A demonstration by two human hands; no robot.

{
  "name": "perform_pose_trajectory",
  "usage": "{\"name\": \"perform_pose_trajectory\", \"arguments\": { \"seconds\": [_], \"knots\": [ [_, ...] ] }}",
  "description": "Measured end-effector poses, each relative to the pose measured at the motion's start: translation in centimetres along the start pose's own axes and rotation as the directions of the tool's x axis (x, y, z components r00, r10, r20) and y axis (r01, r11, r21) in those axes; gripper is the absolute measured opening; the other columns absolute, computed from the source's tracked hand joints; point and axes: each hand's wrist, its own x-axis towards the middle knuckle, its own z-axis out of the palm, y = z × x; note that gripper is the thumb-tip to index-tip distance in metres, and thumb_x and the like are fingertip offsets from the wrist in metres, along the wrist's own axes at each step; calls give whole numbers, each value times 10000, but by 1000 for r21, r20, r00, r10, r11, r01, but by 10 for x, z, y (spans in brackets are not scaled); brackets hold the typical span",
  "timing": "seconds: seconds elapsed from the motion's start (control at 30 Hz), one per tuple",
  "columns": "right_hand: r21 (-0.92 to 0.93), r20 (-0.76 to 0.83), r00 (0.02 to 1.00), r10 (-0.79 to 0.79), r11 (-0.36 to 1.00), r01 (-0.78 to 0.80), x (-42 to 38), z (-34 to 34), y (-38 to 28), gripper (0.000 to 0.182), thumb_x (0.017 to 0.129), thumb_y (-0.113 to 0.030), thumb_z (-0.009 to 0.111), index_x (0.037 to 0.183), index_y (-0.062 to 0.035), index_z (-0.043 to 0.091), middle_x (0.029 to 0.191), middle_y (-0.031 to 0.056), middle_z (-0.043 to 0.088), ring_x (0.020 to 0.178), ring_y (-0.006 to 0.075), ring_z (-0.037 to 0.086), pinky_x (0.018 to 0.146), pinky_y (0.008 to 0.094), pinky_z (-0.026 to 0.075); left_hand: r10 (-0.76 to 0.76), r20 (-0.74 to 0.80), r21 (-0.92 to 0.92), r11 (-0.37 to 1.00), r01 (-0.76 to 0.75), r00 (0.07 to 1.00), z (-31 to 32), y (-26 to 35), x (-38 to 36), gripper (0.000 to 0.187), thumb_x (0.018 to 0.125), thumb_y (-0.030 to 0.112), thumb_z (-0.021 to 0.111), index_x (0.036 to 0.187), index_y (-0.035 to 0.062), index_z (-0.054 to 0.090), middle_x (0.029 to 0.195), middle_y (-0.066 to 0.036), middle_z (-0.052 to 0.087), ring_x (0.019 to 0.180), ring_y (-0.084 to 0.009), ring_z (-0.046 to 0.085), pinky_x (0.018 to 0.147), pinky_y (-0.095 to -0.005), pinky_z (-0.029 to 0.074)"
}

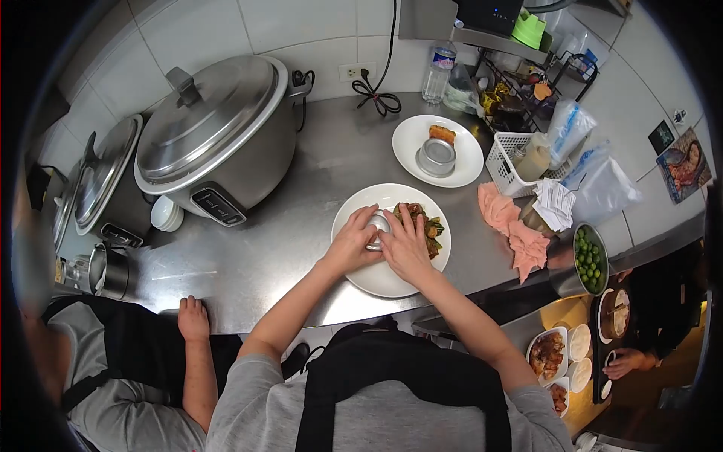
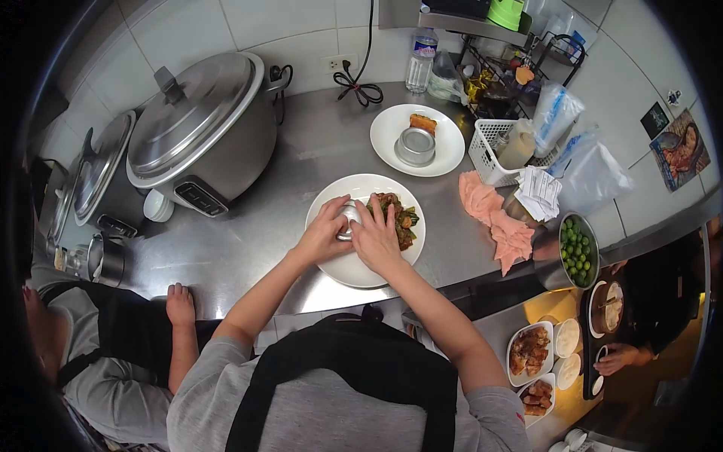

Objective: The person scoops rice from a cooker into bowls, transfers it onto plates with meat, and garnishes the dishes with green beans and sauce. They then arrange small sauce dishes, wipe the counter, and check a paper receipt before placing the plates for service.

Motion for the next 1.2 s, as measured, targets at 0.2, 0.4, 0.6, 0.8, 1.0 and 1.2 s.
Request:
{"name": "perform_pose_trajectory", "arguments": {
  "seconds": [0.2, 0.4, 0.6, 0.8, 1.0, 1.2],
  "knots": [
    [282, -91, 994, 60, 959, -32, 11, 6, 20, 217, 849, -177, 511, 956, -22, 621, 1299, 166, 404, 1275, 382, 275, 1034, 524, 214, 75, 114, 13, 997, -77, 991, -18, 2, 16, 344, 585, 204, 765, 641, 16, 483, 1290, -201, 409, 1208, -378, 360, 964, -409, 365],
    [544, -238, 898, 370, 817, -193, -1, -24, 13, 74, 794, -87, 569, 845, -36, 581, 936, 94, 545, 947, 261, 485, 822, 430, 361, -5, -95, -77, 997, -3, 995, -36, -5, 16, 365, 648, 235, 760, 742, 39, 467, 1267, -180, 444, 1139, -322, 438, 881, -374, 412],
    [62, 81, 991, -108, 993, 103, 5, -5, -8, 132, 702, -97, 651, 789, -28, 581, 884, 86, 517, 932, 241, 474, 793, 374, 340, -670, -257, -714, 617, 330, 696, -42, -63, -24, 357, 891, 395, 510, 1024, 64, 527, 1086, -57, 575, 904, -129, 549, 683, -239, 440],
    [470, 280, 960, -24, 875, -116, 57, -30, 8, 161, 777, -148, 638, 795, -35, 524, 871, 95, 514, 815, 224, 527, 706, 366, 404, -732, -181, -841, 461, 282, 657, -51, -46, -67, 500, 898, 469, 447, 1196, 70, 407, 1238, -137, 477, 1038, -288, 568, 691, -368, 553],
    [831, 211, 972, 101, 506, -233, 88, -75, -6, 275, 902, -256, 537, 1086, -62, 477, 971, 26, 538, 863, 121, 527, 766, 270, 445, -734, 92, -990, 3, 139, 673, -43, -21, -75, 667, 893, 588, 300, 1293, 59, 372, 1176, -160, 537, 957, -275, 616, 629, -370, 593],
    [777, 87, 813, 576, 471, -417, -21, -61, 78, 350, 848, -171, 596, 1153, -40, 484, 1096, 112, 561, 893, 182, 572, 769, 297, 460, -884, 172, -946, -25, 322, 436, -70, -34, -147, 704, 887, 595, 271, 1308, 36, 359, 1153, -185, 553, 928, -274, 631, 596, -367, 588]
  ]
}}
